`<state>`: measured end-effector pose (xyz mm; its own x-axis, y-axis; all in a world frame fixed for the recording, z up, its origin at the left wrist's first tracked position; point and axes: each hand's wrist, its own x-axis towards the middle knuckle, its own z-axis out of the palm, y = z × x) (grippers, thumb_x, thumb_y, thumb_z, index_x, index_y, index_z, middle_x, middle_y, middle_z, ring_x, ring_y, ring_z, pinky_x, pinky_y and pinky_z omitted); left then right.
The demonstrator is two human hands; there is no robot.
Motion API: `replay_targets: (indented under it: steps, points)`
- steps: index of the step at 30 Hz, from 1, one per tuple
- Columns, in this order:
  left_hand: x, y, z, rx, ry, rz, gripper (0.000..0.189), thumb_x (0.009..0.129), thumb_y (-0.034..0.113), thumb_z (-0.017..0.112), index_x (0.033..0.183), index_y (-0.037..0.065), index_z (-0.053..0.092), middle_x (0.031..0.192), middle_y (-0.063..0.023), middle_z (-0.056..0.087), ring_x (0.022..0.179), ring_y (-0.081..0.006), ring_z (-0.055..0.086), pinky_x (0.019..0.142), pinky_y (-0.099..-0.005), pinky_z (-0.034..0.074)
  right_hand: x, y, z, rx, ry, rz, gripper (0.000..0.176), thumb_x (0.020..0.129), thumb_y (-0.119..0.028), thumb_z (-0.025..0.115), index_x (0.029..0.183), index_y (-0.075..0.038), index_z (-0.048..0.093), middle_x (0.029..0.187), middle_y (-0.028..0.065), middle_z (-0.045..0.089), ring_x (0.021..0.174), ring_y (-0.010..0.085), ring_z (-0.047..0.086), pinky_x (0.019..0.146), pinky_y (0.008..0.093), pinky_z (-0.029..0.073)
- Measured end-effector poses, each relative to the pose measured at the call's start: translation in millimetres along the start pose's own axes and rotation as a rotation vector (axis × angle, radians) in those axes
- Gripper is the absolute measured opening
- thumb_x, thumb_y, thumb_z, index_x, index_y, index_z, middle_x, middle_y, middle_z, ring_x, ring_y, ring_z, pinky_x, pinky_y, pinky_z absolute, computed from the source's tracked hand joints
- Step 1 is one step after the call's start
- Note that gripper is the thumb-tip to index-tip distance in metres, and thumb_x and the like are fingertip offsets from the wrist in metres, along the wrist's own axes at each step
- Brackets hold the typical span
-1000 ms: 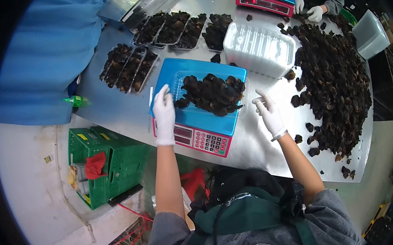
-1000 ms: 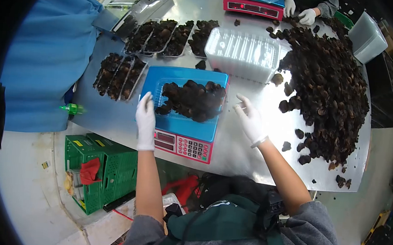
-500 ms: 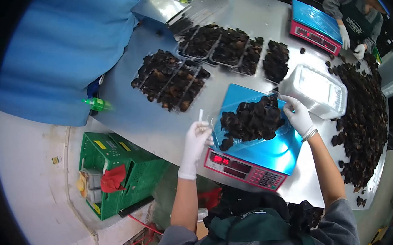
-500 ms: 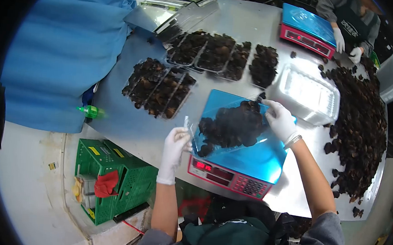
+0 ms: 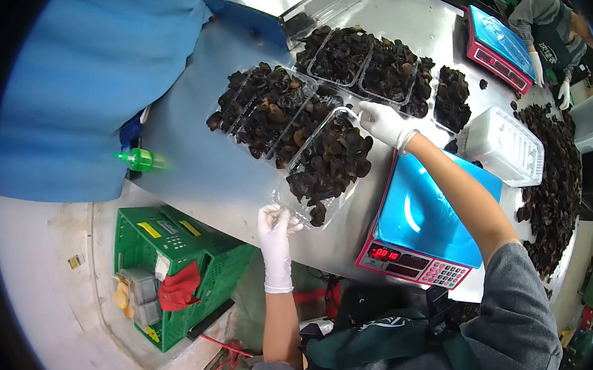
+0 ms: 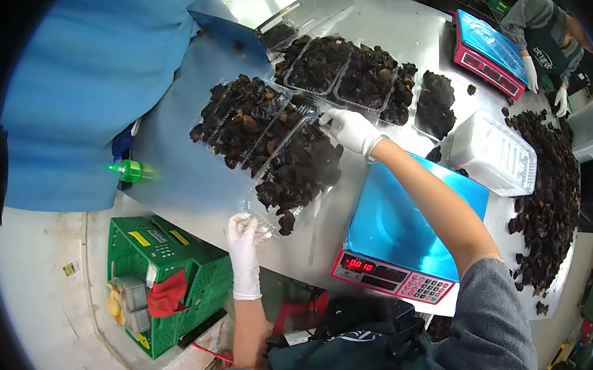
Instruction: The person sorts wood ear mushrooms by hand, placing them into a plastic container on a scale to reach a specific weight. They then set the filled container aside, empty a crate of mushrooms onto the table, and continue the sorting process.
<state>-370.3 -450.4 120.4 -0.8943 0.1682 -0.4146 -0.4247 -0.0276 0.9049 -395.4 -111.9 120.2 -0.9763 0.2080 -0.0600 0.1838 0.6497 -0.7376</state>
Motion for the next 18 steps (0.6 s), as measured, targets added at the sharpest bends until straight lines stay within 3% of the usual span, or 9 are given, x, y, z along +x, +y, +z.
replay_targets:
  steps: [4,7,8,11,12,18]
  points:
    - [-9,-41,14,-0.053,-0.001,-0.13,0.017,0.096,0.001,0.056,0.109,0.005,0.047,0.098,-0.0072,0.054,0.077,-0.0146,0.061,0.069,-0.0312,0.06,14,28,8,-0.087,-0.228,0.058,0.028,0.083,-0.009,0.059,0.111,-0.006,0.063,0.082,0.0114,0.072,0.076,0.0237,0.07,0.073,0.0347,0.055]
    - [-11,-77,31,-0.108,-0.046,-0.189,0.017,0.096,0.0,0.056,0.108,0.005,0.046,0.098,-0.0074,0.054,0.078,-0.0158,0.063,0.069,-0.0327,0.06,20,38,7,-0.228,-0.345,0.261,0.027,0.083,-0.009,0.058,0.109,-0.006,0.064,0.079,0.0117,0.072,0.078,0.023,0.071,0.072,0.0364,0.055]
    - [-9,-88,36,-0.116,-0.055,-0.21,0.017,0.096,0.0,0.056,0.108,0.005,0.046,0.098,-0.008,0.054,0.077,-0.0164,0.063,0.068,-0.0328,0.06,23,42,8,-0.211,-0.381,0.34,0.029,0.083,-0.011,0.058,0.111,-0.005,0.064,0.081,0.012,0.072,0.081,0.0258,0.072,0.071,0.0383,0.056]
    - [-2,-106,47,-0.14,-0.047,-0.234,0.015,0.096,0.001,0.057,0.107,0.005,0.048,0.093,-0.0082,0.058,0.076,-0.0176,0.065,0.07,-0.0346,0.061,38,36,6,-0.436,-0.456,0.317,0.036,0.083,-0.013,0.056,0.117,-0.006,0.063,0.09,0.0119,0.074,0.084,0.0296,0.072,0.074,0.0397,0.056]
    - [1,-107,49,-0.133,-0.055,-0.244,0.016,0.095,0.001,0.057,0.107,0.005,0.048,0.094,-0.0086,0.058,0.075,-0.0181,0.065,0.068,-0.0344,0.061,50,33,13,-0.625,-0.581,0.3,0.044,0.082,-0.015,0.054,0.125,-0.007,0.061,0.103,0.0148,0.072,0.088,0.0325,0.071,0.076,0.04,0.056]
    - [18,-106,48,-0.107,-0.05,-0.264,0.016,0.094,0.001,0.058,0.106,0.004,0.049,0.092,-0.0086,0.06,0.072,-0.0179,0.065,0.067,-0.0339,0.061,52,53,20,-0.447,-0.521,0.339,0.051,0.081,-0.014,0.051,0.132,-0.008,0.057,0.113,0.019,0.069,0.1,0.0345,0.068,0.082,0.0429,0.055]
